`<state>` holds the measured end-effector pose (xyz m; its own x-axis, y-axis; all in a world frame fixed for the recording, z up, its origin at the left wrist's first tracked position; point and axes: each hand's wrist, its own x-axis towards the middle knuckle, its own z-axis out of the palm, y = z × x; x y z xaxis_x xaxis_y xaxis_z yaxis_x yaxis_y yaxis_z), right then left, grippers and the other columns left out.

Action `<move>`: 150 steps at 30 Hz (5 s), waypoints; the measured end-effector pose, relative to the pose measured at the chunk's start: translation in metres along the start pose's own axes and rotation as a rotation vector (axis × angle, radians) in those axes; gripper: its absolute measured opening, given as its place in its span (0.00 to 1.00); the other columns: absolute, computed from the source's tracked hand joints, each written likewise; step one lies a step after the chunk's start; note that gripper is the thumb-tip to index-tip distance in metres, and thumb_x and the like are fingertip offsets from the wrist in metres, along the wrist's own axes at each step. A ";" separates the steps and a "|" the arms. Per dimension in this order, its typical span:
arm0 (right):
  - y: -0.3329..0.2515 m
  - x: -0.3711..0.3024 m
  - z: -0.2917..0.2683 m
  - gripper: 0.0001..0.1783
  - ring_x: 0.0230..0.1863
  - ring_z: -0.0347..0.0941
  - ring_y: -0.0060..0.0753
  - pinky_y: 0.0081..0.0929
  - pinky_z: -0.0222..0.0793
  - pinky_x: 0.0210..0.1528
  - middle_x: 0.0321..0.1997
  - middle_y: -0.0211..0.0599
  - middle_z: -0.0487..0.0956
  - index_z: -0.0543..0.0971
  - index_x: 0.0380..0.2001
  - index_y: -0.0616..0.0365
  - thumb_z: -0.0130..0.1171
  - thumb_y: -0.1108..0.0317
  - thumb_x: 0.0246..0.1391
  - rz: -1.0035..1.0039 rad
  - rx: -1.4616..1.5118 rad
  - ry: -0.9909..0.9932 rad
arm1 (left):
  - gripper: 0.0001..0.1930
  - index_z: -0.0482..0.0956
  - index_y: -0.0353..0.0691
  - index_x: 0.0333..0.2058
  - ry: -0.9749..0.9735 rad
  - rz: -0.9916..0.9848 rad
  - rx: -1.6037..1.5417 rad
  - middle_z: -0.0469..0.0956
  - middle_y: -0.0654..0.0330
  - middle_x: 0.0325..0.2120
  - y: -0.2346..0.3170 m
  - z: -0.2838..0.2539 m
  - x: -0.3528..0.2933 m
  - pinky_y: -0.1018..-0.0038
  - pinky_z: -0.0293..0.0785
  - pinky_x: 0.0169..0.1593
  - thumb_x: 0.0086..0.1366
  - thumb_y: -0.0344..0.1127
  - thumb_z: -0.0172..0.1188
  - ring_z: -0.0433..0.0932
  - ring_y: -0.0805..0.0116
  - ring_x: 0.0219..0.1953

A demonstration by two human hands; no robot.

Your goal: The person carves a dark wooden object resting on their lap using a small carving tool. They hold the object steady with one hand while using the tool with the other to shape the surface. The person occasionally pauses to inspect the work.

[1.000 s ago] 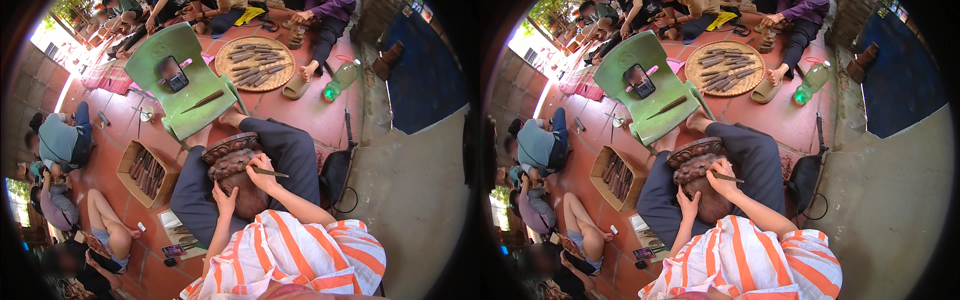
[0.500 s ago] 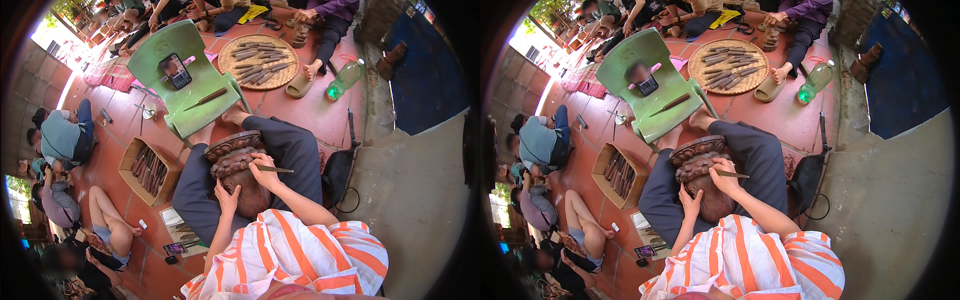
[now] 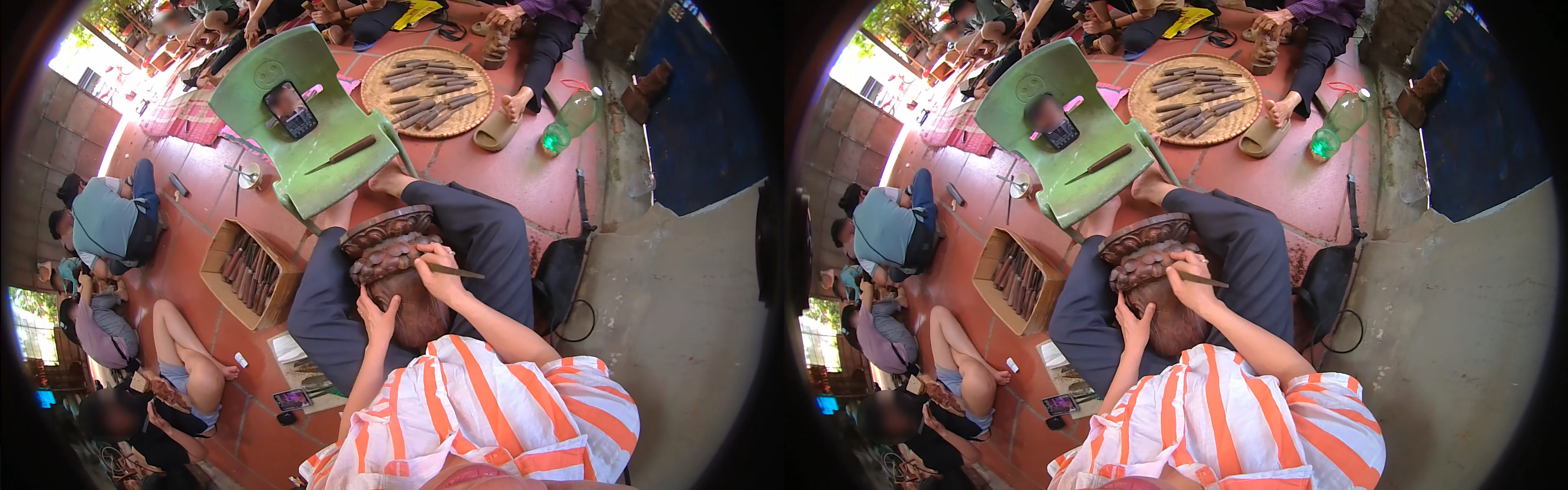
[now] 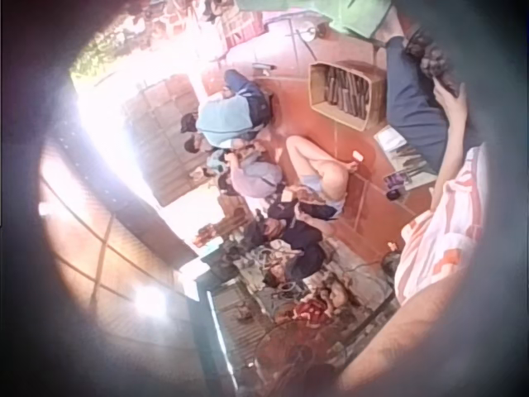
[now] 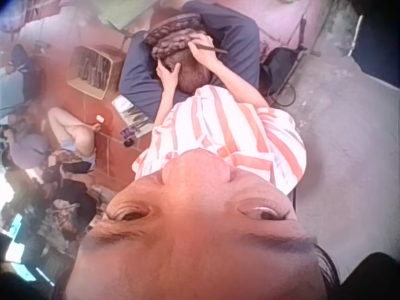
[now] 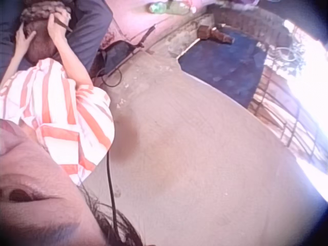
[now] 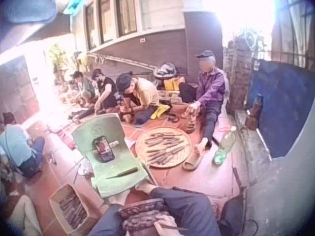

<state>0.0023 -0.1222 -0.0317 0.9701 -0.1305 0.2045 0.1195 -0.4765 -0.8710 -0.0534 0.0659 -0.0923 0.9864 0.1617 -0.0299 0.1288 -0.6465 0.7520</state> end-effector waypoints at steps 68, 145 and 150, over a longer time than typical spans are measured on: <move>-0.003 0.004 -0.008 0.07 0.48 0.69 0.49 0.40 0.64 0.52 0.46 0.42 0.76 0.84 0.29 0.55 0.63 0.65 0.48 -0.052 -0.093 -0.102 | 0.49 0.48 0.30 0.64 -0.004 0.040 0.031 0.60 0.36 0.54 0.003 -0.001 0.000 0.53 0.54 0.61 0.54 0.48 0.68 0.60 0.39 0.56; 0.020 0.029 -0.028 0.09 0.43 0.69 0.35 0.31 0.63 0.49 0.35 0.34 0.78 0.83 0.28 0.63 0.64 0.66 0.49 -0.032 0.002 -0.278 | 0.49 0.48 0.30 0.64 0.000 0.023 0.025 0.60 0.37 0.54 0.005 -0.001 0.000 0.53 0.54 0.61 0.53 0.47 0.69 0.59 0.40 0.56; 0.012 0.030 -0.027 0.09 0.41 0.70 0.37 0.32 0.64 0.48 0.34 0.35 0.78 0.83 0.27 0.63 0.64 0.66 0.49 -0.019 -0.043 -0.271 | 0.49 0.49 0.30 0.63 -0.006 0.023 0.014 0.59 0.37 0.54 0.004 -0.002 0.000 0.53 0.54 0.61 0.53 0.47 0.69 0.59 0.40 0.57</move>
<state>0.0268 -0.1551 -0.0244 0.9896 0.1133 0.0886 0.1347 -0.5137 -0.8473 -0.0531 0.0650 -0.0878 0.9897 0.1423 -0.0168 0.1075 -0.6600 0.7435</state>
